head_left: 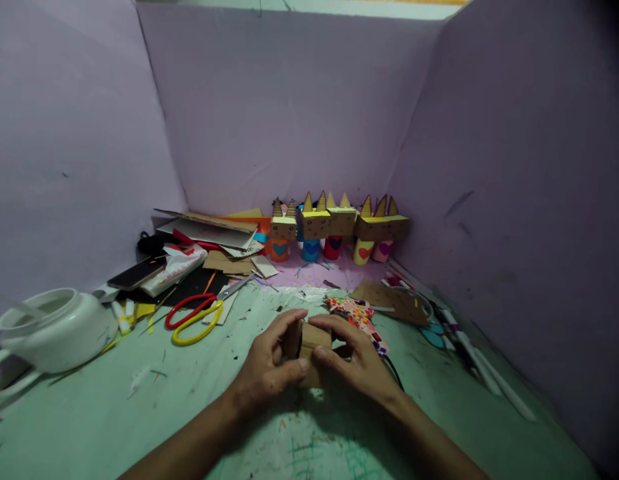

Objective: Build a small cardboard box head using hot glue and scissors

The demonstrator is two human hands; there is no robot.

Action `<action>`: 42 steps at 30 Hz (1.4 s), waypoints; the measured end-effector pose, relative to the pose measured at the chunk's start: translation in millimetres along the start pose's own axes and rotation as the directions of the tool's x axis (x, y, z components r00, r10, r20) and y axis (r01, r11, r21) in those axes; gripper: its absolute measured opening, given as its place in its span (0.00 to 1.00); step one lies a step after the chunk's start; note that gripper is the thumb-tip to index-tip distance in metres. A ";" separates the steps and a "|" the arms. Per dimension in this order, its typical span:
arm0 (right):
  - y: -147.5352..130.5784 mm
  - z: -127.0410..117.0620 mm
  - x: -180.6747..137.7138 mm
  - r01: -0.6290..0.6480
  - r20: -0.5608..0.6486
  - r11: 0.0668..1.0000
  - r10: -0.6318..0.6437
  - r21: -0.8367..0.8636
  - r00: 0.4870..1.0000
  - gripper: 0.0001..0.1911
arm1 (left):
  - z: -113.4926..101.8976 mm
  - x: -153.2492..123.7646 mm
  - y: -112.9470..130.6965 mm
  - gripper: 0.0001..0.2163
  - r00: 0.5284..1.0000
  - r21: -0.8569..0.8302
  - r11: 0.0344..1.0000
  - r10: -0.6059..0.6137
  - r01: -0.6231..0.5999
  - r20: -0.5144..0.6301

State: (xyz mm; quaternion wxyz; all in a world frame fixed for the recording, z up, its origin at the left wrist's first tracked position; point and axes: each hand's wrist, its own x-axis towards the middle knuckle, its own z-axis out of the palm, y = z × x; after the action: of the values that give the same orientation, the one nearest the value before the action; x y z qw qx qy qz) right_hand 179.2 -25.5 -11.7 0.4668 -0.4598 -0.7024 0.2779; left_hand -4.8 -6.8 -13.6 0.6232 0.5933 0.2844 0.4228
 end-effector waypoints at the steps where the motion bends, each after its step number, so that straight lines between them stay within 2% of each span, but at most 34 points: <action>1: -0.7 0.0 0.7 0.004 0.007 1.000 -0.004 0.012 1.000 0.16 | 0.4 -0.1 -0.4 0.29 1.000 0.024 1.000 0.005 -0.005 0.003; 6: -5.6 2.8 1.1 0.033 -0.039 0.999 -0.032 0.039 0.999 0.12 | 5.1 0.7 4.6 0.19 0.997 0.140 0.989 0.047 -0.039 -0.058; 9: -7.2 5.5 -0.4 0.077 -0.073 0.997 -0.074 0.028 0.995 0.11 | 8.3 -0.4 6.3 0.16 0.991 0.193 0.979 0.088 -0.067 -0.105; 14: -6.7 9.0 -1.9 0.112 -0.136 0.993 -0.114 -0.022 0.984 0.09 | 11.2 -0.6 7.1 0.18 0.994 0.213 0.977 0.034 -0.011 -0.105; 19: -3.5 7.5 -1.5 0.105 -0.135 0.994 -0.106 -0.017 0.985 0.09 | 9.1 2.8 9.2 0.20 0.994 0.203 0.979 0.024 -0.002 -0.109; 22: 0.8 2.7 -0.9 0.045 -0.125 0.998 -0.038 0.049 0.991 0.15 | 2.3 4.2 9.2 0.24 0.993 0.155 0.987 -0.022 0.040 -0.117; 25: 4.5 -2.0 0.0 -0.012 -0.089 0.986 0.027 0.167 0.996 0.27 | -6.2 5.2 7.0 0.36 0.993 -0.019 1.000 -0.014 0.012 -0.121; 27: 4.7 -3.2 0.4 -0.053 -0.020 0.974 0.059 0.220 0.998 0.35 | -9.6 5.6 5.6 0.42 0.994 -0.125 0.992 0.004 -0.017 -0.105; 29: 3.4 -2.3 0.2 -0.102 0.069 0.963 0.088 0.249 0.994 0.42 | -9.5 5.2 4.7 0.44 0.995 -0.169 0.985 0.028 -0.043 -0.091; 32: 1.0 0.6 -0.7 -0.140 0.156 0.952 0.100 0.271 0.983 0.45 | -4.9 2.6 4.1 0.44 0.995 -0.138 0.987 0.072 -0.081 -0.072; 35: 0.3 1.7 -0.8 -0.139 0.143 0.957 0.105 0.256 0.984 0.42 | -0.8 -0.1 3.4 0.44 0.993 0.004 0.994 0.109 -0.109 -0.050; 37: 0.9 1.2 -0.3 -0.113 0.075 0.971 0.100 0.210 0.992 0.40 | -0.6 -0.3 3.5 0.45 0.988 0.091 0.987 0.142 -0.136 -0.061; 39: 2.6 0.8 0.1 -0.015 -0.030 0.992 0.019 0.124 0.999 0.39 | -2.0 1.1 4.2 0.46 0.984 0.069 0.987 0.151 -0.144 -0.098; 42: 7.3 2.6 -0.6 0.188 -0.092 0.982 -0.188 -0.012 0.978 0.39 | -4.4 4.9 5.0 0.44 0.989 -0.083 0.996 -0.020 0.007 -0.146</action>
State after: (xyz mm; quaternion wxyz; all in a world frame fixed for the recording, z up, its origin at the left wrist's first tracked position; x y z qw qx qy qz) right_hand 179.7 -22.9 -19.0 0.5222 -0.4044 -0.7209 0.2098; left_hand -7.2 -0.6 -8.6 0.6273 0.5323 0.3158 0.4726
